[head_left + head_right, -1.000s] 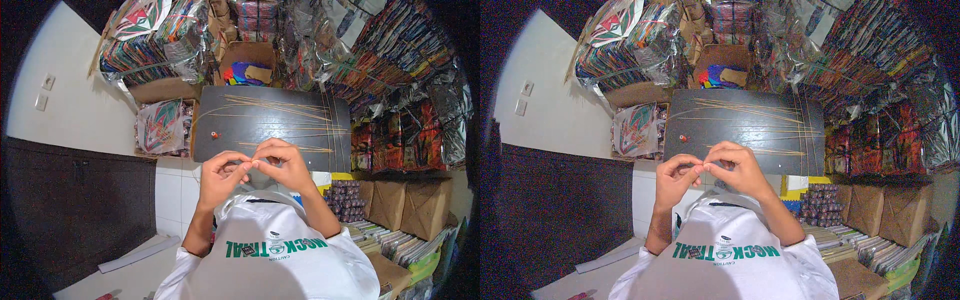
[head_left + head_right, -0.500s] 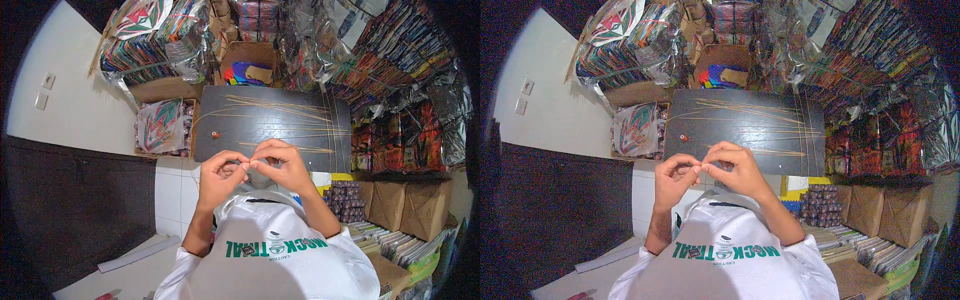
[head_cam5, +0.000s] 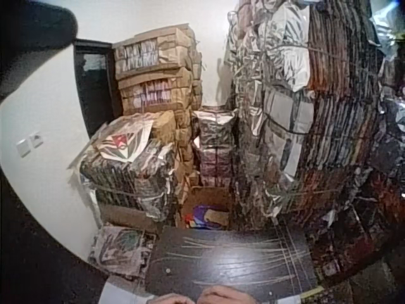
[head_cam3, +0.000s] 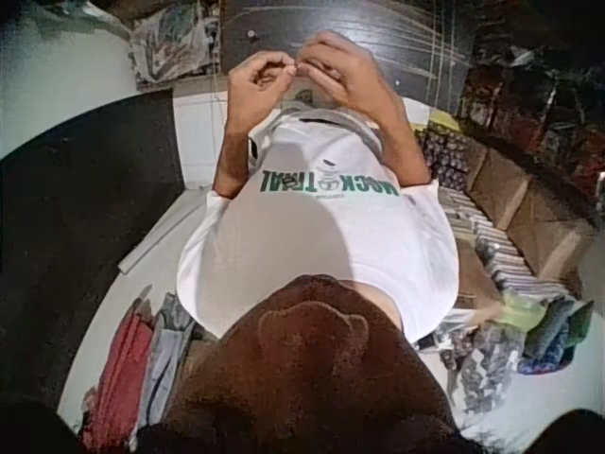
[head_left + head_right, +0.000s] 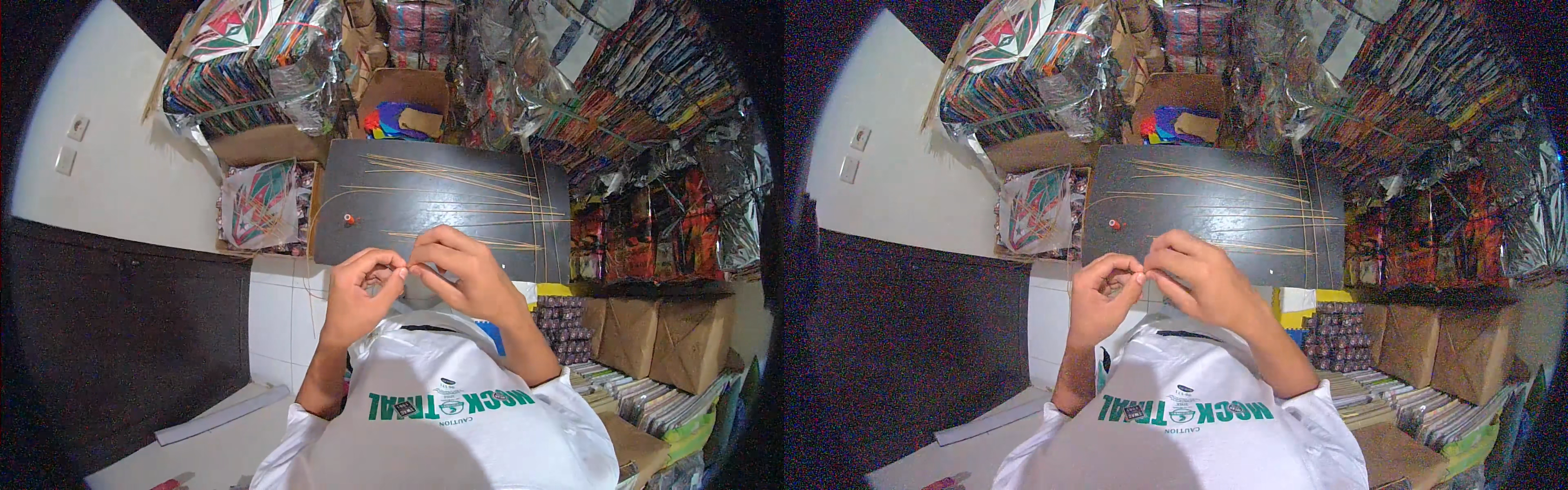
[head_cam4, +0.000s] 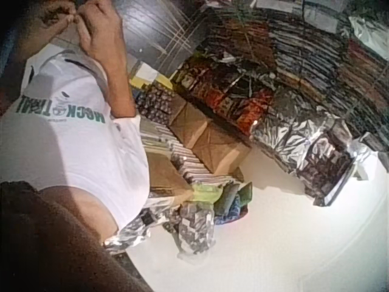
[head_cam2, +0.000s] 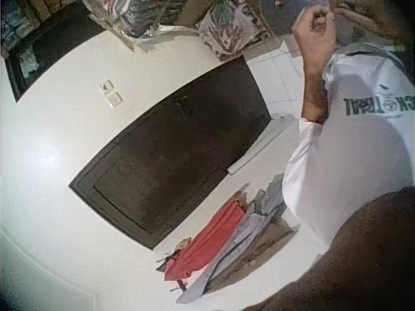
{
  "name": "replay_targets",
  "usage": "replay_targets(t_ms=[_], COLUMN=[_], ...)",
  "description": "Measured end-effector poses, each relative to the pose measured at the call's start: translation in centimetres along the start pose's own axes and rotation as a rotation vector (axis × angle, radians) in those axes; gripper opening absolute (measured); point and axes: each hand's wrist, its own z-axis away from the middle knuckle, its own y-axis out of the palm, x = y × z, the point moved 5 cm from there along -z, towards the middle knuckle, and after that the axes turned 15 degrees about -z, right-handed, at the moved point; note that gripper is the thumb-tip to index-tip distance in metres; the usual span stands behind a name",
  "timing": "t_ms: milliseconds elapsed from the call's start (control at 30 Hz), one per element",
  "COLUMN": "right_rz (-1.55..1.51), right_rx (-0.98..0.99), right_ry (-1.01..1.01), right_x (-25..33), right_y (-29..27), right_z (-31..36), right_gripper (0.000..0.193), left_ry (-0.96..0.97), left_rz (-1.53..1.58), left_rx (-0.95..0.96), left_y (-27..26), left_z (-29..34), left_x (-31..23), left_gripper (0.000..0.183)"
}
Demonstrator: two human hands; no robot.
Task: The person assembles a kite frame using thin wooden sticks and red string. They tie the sticks together to form a cross shape and wrap the string around the intersection to secure the structure.
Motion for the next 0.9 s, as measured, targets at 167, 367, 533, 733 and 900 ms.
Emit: replay_targets(t_ms=[167,367,533,733,900], right_rz=[-0.091,-0.403,-0.436,-0.143,0.057], right_rx=[-0.051,-0.065,-0.038,-0.044,0.038], right_ry=[-0.008,0.297,0.319,0.093,-0.036], right_x=[-0.9,-4.0,-4.1,-1.6,0.6], right_y=[-0.3,0.5,0.9,0.6,0.3], right_z=[-0.4,0.8,1.2,1.2,0.5], right_gripper=[0.009,0.011,0.011,0.014,0.015], left_ry=[0.039,0.014,-0.021,0.017,0.060], left_rz=[-0.010,0.068,0.062,-0.060,-0.112], left_rx=[0.023,0.056,0.030,-0.012,0.022], left_y=[-0.3,-0.4,-0.4,-0.4,-0.5], left_z=[0.2,0.6,0.8,0.8,0.9], left_x=[0.1,-0.5,-0.4,-0.5,-0.5], left_gripper=[0.007,0.008,0.008,0.008,0.007])
